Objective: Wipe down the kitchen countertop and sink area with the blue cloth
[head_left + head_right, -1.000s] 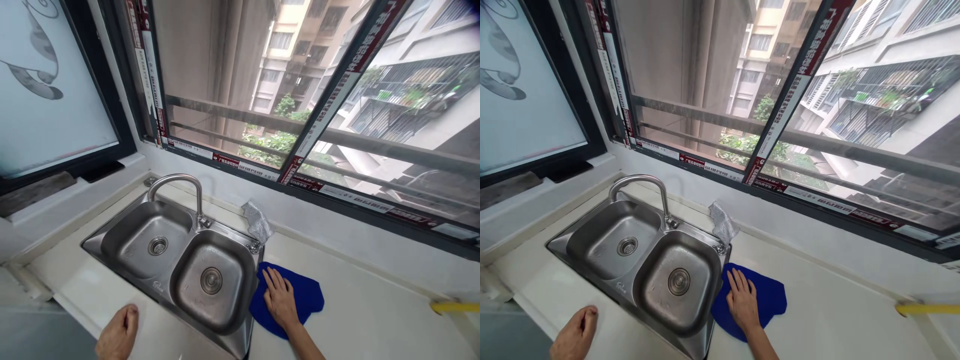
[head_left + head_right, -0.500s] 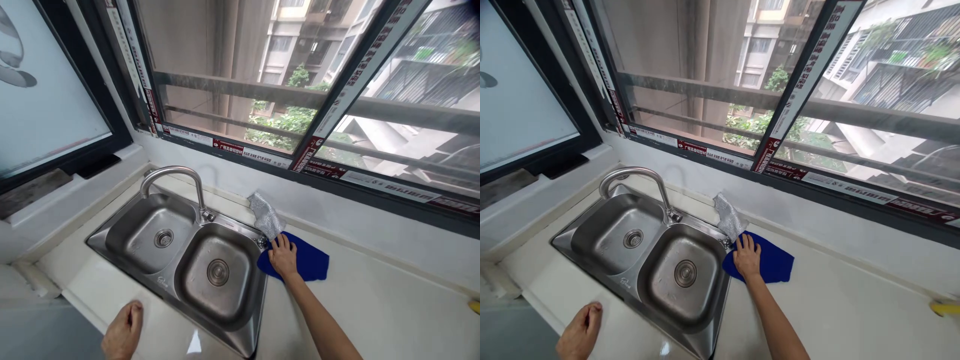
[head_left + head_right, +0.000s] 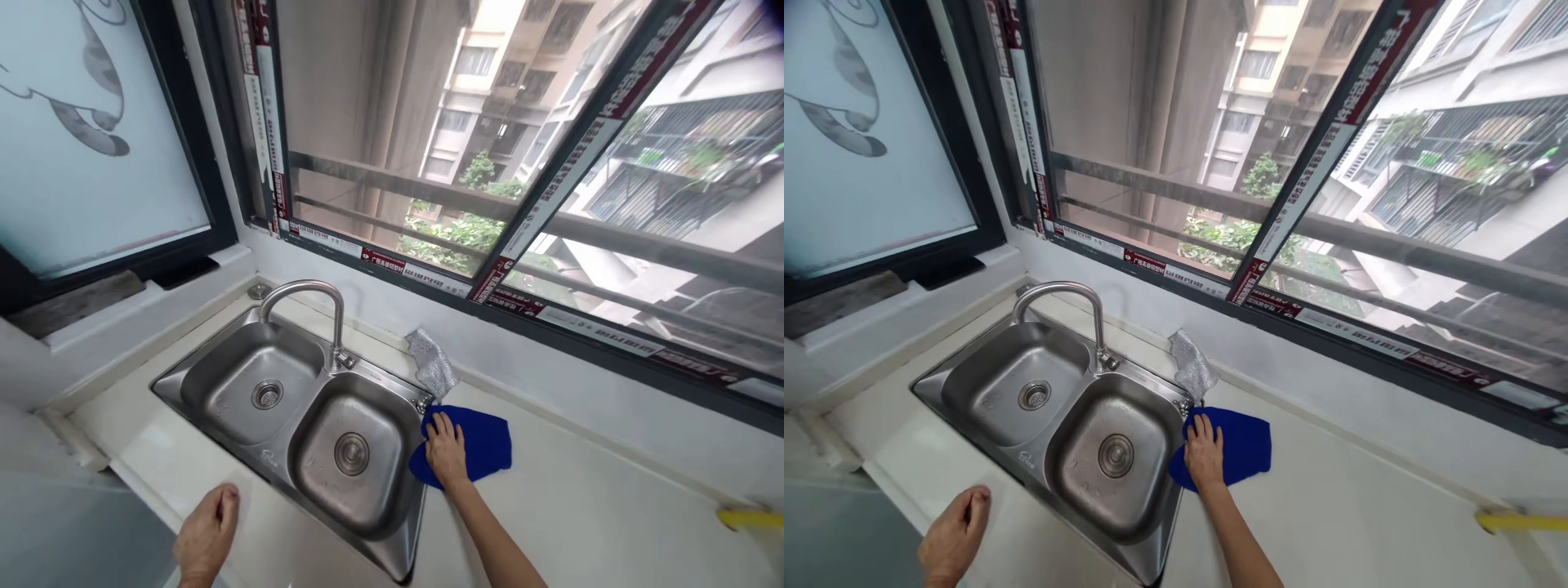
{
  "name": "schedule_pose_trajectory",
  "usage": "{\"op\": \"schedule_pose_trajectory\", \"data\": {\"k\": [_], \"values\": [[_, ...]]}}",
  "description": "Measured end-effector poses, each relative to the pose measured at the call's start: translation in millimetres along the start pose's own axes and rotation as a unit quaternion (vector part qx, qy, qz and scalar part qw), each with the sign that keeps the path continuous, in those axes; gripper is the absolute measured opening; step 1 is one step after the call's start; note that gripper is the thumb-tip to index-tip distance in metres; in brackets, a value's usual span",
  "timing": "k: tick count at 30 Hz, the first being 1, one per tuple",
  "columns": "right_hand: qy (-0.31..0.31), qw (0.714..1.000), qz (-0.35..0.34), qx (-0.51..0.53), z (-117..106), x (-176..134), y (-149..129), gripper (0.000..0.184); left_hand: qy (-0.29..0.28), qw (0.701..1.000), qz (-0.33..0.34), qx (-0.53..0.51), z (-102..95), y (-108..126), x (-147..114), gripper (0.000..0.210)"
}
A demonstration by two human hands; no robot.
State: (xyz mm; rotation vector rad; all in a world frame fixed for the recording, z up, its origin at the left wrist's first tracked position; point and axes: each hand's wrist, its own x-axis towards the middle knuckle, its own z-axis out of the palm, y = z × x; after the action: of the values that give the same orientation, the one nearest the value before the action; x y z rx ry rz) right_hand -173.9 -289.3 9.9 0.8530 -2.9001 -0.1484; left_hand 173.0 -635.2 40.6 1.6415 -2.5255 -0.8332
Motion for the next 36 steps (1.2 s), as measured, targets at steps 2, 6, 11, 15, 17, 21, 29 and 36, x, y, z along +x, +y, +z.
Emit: {"op": "schedule_pose_trajectory", "data": {"k": [2,6,11,15,17,21,29,36], "values": [[0.001,1.0,-0.018,0.005,-3.3,-10.2,0.5,0.042,0.001,1.0,0.002,-0.002,-2.1,2.3,-1.8,0.04],[-0.003,0.998,-0.06,0.011,-5.9,-34.8,0.0,0.044,0.012,1.0,0.022,-0.009,-3.5,2.9,-4.7,0.04],[-0.014,0.996,-0.093,0.008,1.8,-76.7,-5.2,0.05,0.052,0.996,0.061,-0.034,-0.7,0.6,-5.3,0.036],[-0.011,0.995,-0.1,0.01,-1.8,-91.6,-9.3,0.052,0.062,0.995,0.069,-0.027,2.2,-0.1,-5.1,0.034],[-0.016,0.995,-0.097,0.016,-7.3,-85.4,-12.0,0.051,0.06,0.996,0.061,-0.019,3.0,-0.1,-5.3,0.036],[-0.023,0.996,-0.078,0.03,-10.0,-57.5,-17.7,0.049,0.051,0.998,0.045,-0.013,4.4,-1.4,-4.5,0.036],[-0.048,0.997,-0.067,0.008,10.4,-10.1,-14.9,0.058,0.045,0.998,0.035,-0.022,7.4,-5.3,-1.2,0.034],[-0.041,0.998,-0.036,0.009,6.1,-1.6,-17.0,0.058,0.035,0.999,0.023,-0.012,3.4,-1.2,-1.5,0.038]]}}
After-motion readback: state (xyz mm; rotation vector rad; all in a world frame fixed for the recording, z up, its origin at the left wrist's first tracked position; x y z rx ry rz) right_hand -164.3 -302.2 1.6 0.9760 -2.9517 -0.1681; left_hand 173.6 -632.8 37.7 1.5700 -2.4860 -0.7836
